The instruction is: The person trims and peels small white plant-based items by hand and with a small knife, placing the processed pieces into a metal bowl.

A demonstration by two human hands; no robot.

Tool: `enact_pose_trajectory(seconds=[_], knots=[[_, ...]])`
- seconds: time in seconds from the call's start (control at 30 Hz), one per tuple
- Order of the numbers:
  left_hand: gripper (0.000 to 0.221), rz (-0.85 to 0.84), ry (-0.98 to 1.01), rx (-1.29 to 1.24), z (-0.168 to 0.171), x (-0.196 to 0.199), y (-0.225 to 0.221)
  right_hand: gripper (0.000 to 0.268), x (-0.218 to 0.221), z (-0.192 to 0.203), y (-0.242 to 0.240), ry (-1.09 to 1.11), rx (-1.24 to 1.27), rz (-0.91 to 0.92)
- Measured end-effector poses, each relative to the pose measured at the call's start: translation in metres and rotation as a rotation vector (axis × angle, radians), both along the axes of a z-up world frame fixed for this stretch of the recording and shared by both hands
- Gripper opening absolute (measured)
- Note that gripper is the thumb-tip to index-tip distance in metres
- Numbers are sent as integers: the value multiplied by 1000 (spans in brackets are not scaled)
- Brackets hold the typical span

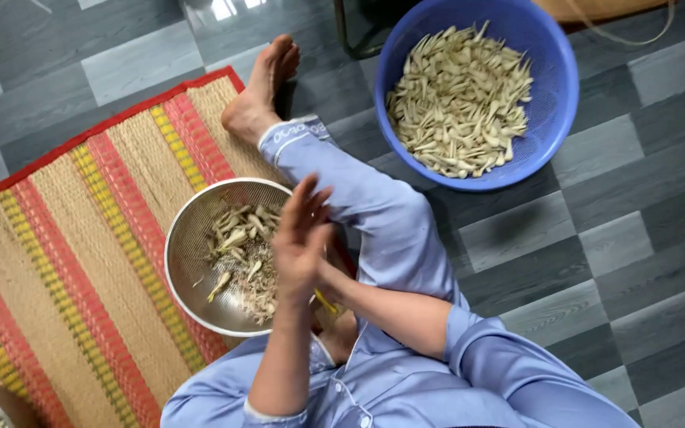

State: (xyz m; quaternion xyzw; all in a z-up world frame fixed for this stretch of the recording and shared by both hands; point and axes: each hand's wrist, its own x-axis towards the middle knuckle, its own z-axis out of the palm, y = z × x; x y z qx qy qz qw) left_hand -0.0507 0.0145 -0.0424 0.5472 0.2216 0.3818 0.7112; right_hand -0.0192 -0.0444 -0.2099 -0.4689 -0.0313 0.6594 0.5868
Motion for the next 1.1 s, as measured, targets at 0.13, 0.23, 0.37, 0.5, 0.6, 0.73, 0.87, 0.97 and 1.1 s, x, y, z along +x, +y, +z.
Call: enact_pose_trajectory(seconds=[0.13, 0.23, 0.37, 0.5, 0.6, 0.73, 0.87, 0.97, 1.1], knots=[[37, 434, 47, -162, -54, -99, 7, 63, -43, -22, -9, 125, 8, 149], [32, 651, 76, -195, -60, -160, -4, 59, -40, -11, -10, 75, -76, 253], [28, 710, 148, -94, -43, -197, -22, 59, -31, 1, -8, 89, 30, 267], [37, 522, 228, 191, 18, -193, -30, 54, -21, 5, -6, 52, 82, 260], [49, 550, 333, 652, 93, -193, -45, 52, -20, 3, -4, 22, 125, 285], [36, 474, 336, 875, 188, -200, -61, 43, -18, 32, 1, 67, 33, 296], [10, 774, 332, 1033, 215, -195, -66, 51, -17, 31, 3, 62, 73, 261], [10, 638, 394, 1114, 222, -205, -66, 53, -16, 35, 2, 52, 74, 274], [24, 490, 650, 1218, 213, -219, -52, 52, -18, 35, 2, 40, 74, 282]])
